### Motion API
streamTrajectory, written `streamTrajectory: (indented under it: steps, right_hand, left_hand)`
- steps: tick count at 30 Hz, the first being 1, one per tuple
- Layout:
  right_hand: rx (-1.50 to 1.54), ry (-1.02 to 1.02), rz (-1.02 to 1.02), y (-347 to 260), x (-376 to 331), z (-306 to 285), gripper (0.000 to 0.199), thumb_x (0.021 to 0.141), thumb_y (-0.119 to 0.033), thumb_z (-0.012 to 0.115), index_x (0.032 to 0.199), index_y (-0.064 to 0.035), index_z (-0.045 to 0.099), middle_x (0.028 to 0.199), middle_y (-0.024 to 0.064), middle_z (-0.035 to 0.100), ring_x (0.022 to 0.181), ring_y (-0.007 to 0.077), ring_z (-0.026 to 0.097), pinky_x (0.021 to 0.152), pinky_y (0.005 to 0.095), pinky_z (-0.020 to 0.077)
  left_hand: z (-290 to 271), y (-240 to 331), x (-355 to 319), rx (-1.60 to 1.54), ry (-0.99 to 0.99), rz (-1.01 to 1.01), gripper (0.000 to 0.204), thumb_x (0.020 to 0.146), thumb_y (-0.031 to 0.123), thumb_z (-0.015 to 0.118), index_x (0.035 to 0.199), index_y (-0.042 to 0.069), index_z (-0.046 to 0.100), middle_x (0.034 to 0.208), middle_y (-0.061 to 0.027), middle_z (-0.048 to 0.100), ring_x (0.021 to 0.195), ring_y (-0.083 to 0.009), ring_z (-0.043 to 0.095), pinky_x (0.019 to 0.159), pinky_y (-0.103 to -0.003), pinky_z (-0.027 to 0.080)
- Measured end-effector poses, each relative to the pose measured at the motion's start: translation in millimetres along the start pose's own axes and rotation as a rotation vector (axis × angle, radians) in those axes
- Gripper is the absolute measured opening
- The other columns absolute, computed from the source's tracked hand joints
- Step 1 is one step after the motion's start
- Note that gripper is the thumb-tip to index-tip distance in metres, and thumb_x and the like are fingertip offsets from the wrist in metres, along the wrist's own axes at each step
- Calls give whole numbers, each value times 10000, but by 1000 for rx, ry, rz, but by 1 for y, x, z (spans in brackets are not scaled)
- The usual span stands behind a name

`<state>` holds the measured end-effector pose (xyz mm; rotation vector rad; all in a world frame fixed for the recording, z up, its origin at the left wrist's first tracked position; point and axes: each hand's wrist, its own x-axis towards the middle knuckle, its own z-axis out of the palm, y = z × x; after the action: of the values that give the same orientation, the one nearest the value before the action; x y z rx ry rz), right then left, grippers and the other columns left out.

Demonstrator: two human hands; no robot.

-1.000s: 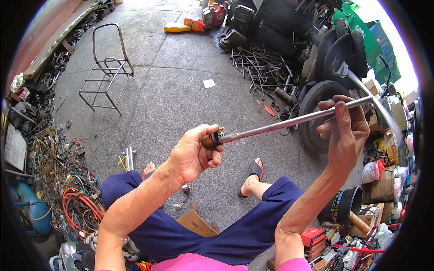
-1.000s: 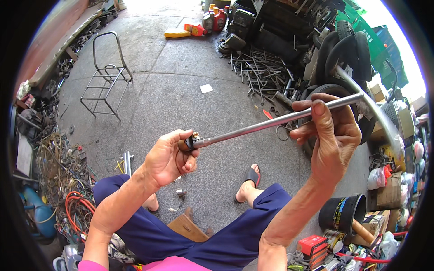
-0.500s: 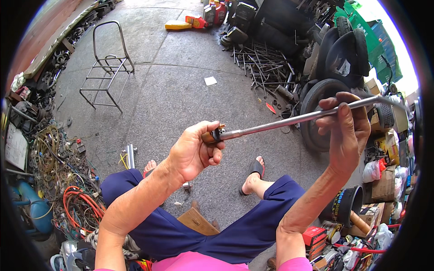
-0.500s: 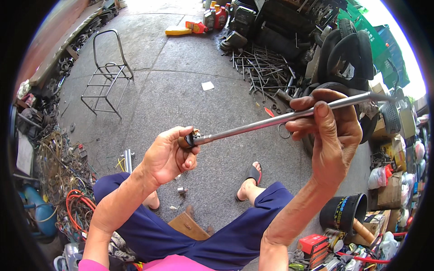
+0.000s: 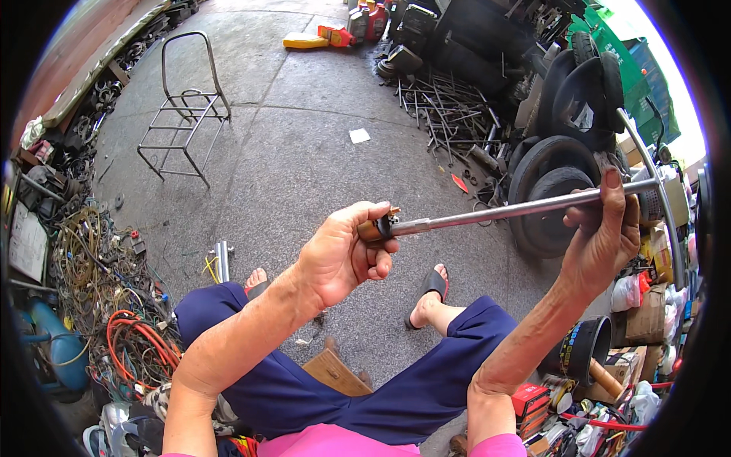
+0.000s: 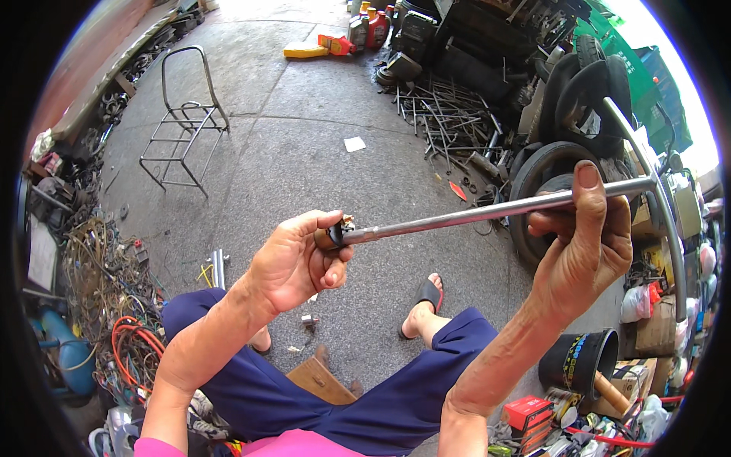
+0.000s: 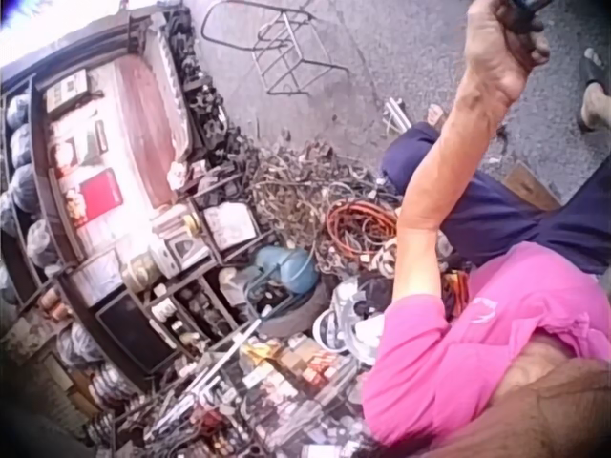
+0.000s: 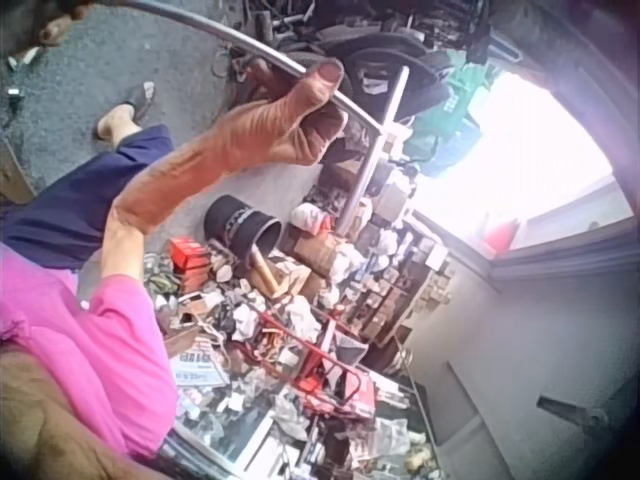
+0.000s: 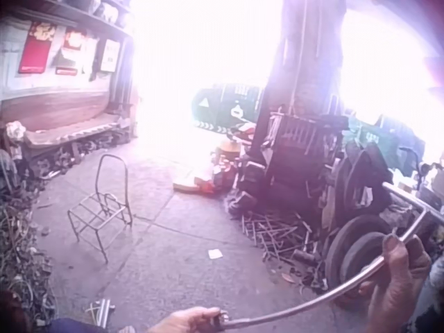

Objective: The person sits on the floor of a cluttered workshop and uses a T-handle tool to tighten a small cylindrical component. They repeatedly insert and remove the tool, adjust the component, and inspect the fit. The person then stands, walks to a scooter, wipes their hands with a cloth, and rubs their hands together.

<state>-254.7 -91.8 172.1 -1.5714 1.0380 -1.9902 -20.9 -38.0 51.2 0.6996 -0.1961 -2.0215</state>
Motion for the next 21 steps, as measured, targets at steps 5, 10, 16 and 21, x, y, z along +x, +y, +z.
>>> streamTrajectory:
  steps: [5,10,16,21]
  right_hand:
    - [-39,25,-48,2,5,-10,218,884,-185,647,935,27,647,669,130,675,439,117,604,417,171,465]
    - [-56,57,-72,4,8,-18,265,905,-188,616,997,59,638,724,153,684,452,122,610,430,161,465]
    - [-58,49,-68,3,7,-18,269,910,-197,610,975,63,636,719,155,686,442,121,604,430,156,459]
    - [-18,80,-71,4,6,-13,269,924,-209,592,975,52,632,720,161,689,449,122,611,443,159,466]
  left_hand:
    - [-3,1,2,-16,4,-8,243,913,299,535,901,69,615,762,-93,650,526,-180,604,509,-280,463]
    - [-3,1,1,-13,22,9,243,913,286,535,895,58,616,788,-107,658,547,-182,609,509,-278,467]
    - [-2,1,1,12,41,19,221,891,288,560,895,72,606,804,-91,648,579,-178,617,530,-279,477]
    - [-2,-1,2,-31,-2,14,274,918,273,506,919,26,623,823,-120,655,602,-208,619,565,-304,486]
